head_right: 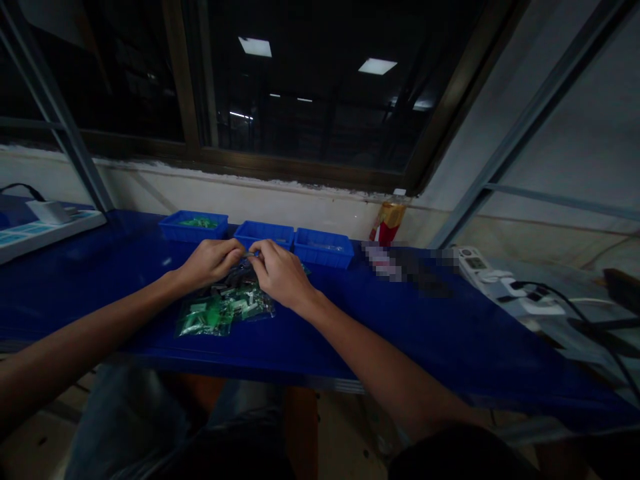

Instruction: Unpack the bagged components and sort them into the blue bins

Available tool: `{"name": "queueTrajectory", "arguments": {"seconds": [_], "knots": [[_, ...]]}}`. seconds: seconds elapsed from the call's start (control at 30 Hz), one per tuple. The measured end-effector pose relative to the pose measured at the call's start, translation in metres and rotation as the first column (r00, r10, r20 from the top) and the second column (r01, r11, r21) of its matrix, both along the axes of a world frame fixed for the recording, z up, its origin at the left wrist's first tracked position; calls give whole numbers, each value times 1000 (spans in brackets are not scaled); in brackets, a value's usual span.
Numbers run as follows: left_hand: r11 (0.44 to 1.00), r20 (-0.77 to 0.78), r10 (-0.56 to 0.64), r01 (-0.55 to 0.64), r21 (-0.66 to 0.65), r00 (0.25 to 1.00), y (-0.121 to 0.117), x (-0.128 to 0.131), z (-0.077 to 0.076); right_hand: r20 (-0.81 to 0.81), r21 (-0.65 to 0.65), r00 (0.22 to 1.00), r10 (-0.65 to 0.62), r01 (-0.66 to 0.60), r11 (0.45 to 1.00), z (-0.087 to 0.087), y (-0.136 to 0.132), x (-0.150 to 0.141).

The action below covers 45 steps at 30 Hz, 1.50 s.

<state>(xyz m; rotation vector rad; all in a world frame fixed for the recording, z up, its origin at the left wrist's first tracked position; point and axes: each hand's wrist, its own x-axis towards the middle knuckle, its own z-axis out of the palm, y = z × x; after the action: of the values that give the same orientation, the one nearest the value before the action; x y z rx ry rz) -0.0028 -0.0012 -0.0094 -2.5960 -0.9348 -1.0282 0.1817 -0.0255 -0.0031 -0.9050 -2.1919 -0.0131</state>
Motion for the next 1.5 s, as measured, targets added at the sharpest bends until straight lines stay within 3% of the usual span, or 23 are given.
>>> {"name": "queueTrajectory", "arguments": {"seconds": [0.2,0.43,0.8,1.13,1.5], "knots": [[998,30,-54,55,-31,998,-2,1,0,-41,-23,999,-33,32,999,0,4,3],[998,-44,14,-12,62,999,1,1,-3,-12,-58,999,-37,36,998,-1,3,4],[1000,-80,16,-14,25,997,0,0,0,2,10,1000,-6,6,1000,-1,0,2],[998,18,-57,57,15,998,-1,1,0,-24,1,999,-36,36,999,-1,2,2],[997,-41,6,-3,75,999,1,0,-1,-58,-25,998,-39,38,999,-3,0,3]]}}
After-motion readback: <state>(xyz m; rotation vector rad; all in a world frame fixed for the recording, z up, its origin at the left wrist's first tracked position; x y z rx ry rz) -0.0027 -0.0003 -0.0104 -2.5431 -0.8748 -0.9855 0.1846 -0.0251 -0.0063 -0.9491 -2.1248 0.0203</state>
